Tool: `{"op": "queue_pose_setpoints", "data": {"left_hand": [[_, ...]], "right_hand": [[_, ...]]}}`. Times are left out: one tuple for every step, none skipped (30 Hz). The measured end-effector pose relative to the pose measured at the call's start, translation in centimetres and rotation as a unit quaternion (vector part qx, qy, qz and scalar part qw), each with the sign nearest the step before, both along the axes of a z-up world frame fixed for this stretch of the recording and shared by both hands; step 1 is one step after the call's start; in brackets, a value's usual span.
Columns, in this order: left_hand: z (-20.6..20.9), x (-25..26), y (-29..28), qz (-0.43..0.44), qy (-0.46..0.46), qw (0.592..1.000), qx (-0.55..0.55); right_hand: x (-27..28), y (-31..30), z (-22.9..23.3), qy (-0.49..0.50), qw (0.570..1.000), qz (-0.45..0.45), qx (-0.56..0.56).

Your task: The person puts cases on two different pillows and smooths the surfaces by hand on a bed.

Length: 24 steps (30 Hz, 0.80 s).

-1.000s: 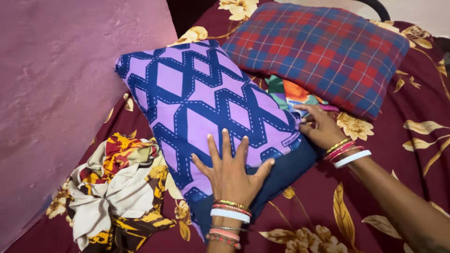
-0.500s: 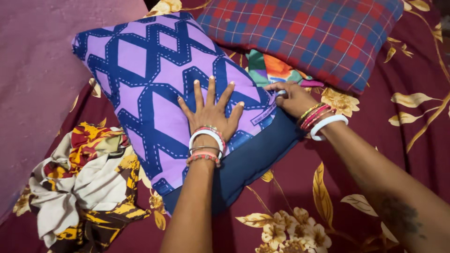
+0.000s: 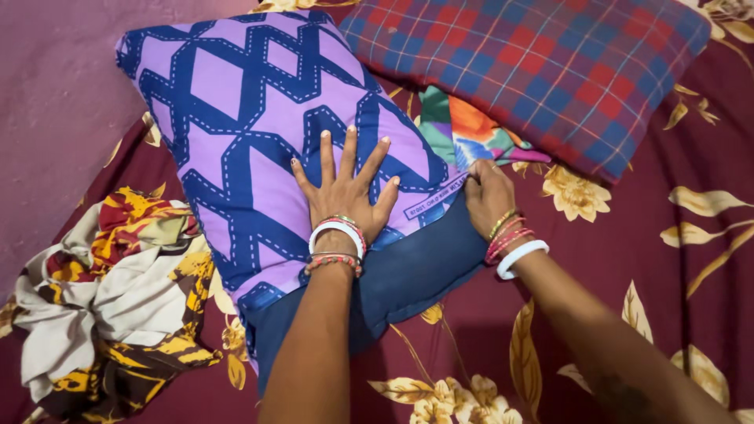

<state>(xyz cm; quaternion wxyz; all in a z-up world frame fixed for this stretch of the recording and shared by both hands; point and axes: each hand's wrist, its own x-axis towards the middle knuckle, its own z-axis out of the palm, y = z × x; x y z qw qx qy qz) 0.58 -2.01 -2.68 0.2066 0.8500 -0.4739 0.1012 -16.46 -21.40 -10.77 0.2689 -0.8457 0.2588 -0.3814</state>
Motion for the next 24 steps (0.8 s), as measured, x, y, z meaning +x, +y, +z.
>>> {"op": "queue_pose_setpoints", "data": {"left_hand": [[-0.2, 0.1, 0.0, -0.001, -0.004, 1.0, 0.003], [-0.4, 0.0, -0.1, 0.0, -0.003, 1.0, 0.003], [-0.6, -0.1, -0.1, -0.003, -0.011, 1.0, -0.003], [-0.5, 0.4, -0.4, -0.007, -0.024, 1.0, -0.012], [-0.3, 0.9, -0.7, -0.005, -0.028, 0.999, -0.015], [-0.4, 0.8, -0.6, -0.009, -0.02, 1.0, -0.011], [-0.6, 0.7, -0.4, -0.012, -0.012, 1.0, -0.007], [-0.7, 0.7, -0.1, -0.011, -0.01, 1.0, -0.002], [-0.8, 0.7, 0.1, -0.012, -0.013, 1.0, -0.006], [-0.8, 0.8, -0.2, -0.016, -0.019, 1.0, -0.015], [-0.8, 0.9, -0.4, -0.017, -0.02, 1.0, -0.014], [-0.9, 0.9, -0.5, -0.015, -0.02, 1.0, -0.015], [-1.0, 0.9, -0.5, -0.012, -0.02, 1.0, -0.015], [-1.0, 0.9, -0.6, -0.013, -0.019, 1.0, -0.015], [-1.1, 1.0, -0.6, -0.007, -0.021, 1.0, -0.013], [-1.1, 1.0, -0.7, -0.003, -0.025, 1.0, -0.012], [-1.1, 1.0, -0.9, -0.005, -0.024, 1.0, -0.012], [-1.2, 1.0, -0.9, -0.004, -0.027, 0.999, -0.017], [-1.3, 1.0, -0.9, -0.003, -0.03, 0.999, -0.023], [-1.4, 1.0, -0.9, -0.002, -0.029, 0.999, -0.021], [-1.4, 1.1, -0.9, -0.002, -0.029, 0.999, -0.019], [-1.4, 1.1, -0.9, -0.001, -0.029, 0.999, -0.018], [-1.4, 1.1, -1.0, 0.0, -0.028, 0.999, -0.017], [-1.5, 1.1, -1.1, 0.003, -0.03, 0.999, -0.016]], "right_hand": [[-0.4, 0.2, 0.6, 0.0, 1.0, 0.003, 0.001], [-0.9, 0.3, 1.2, 0.009, 0.999, 0.034, -0.018], [-1.5, 0.3, 1.9, 0.017, 0.997, 0.064, -0.038], [-2.0, 0.4, 2.6, 0.013, 0.997, 0.065, -0.041], [-2.7, 0.7, 3.1, 0.041, 0.996, 0.071, -0.019], [-3.6, 1.1, 3.3, 0.074, 0.994, 0.076, 0.007], [-3.9, 1.0, 3.5, 0.076, 0.994, 0.076, 0.008], [-3.8, 1.1, 3.5, 0.079, 0.994, 0.069, 0.031], [-3.8, 1.3, 3.5, 0.083, 0.993, 0.063, 0.053], [-3.8, 1.1, 3.5, 0.081, 0.993, 0.061, 0.054], [-3.7, 1.0, 3.5, 0.088, 0.994, 0.059, 0.041], [-3.8, 1.1, 3.6, 0.098, 0.993, 0.057, 0.029], [-3.5, 1.1, 3.7, 0.1, 0.993, 0.057, 0.03], [-3.1, 0.9, 4.1, 0.072, 0.994, 0.08, -0.035], [-2.8, 0.8, 4.6, 0.045, 0.989, 0.103, -0.099], [-2.6, 0.8, 5.2, 0.046, 0.989, 0.102, -0.099], [-2.7, 0.9, 5.8, 0.034, 0.987, 0.115, -0.103], [-2.5, 1.0, 6.1, 0.023, 0.985, 0.13, -0.107], [-2.2, 1.2, 6.3, 0.023, 0.986, 0.13, -0.105], [-1.9, 1.3, 6.4, 0.035, 0.987, 0.126, -0.094], [-1.7, 1.2, 6.4, 0.047, 0.988, 0.123, -0.083], [-1.4, 1.0, 6.4, 0.047, 0.988, 0.123, -0.082], [-1.0, 0.8, 6.4, 0.054, 0.986, 0.126, -0.094], [-0.9, 0.5, 6.5, 0.061, 0.984, 0.128, -0.106]]}}
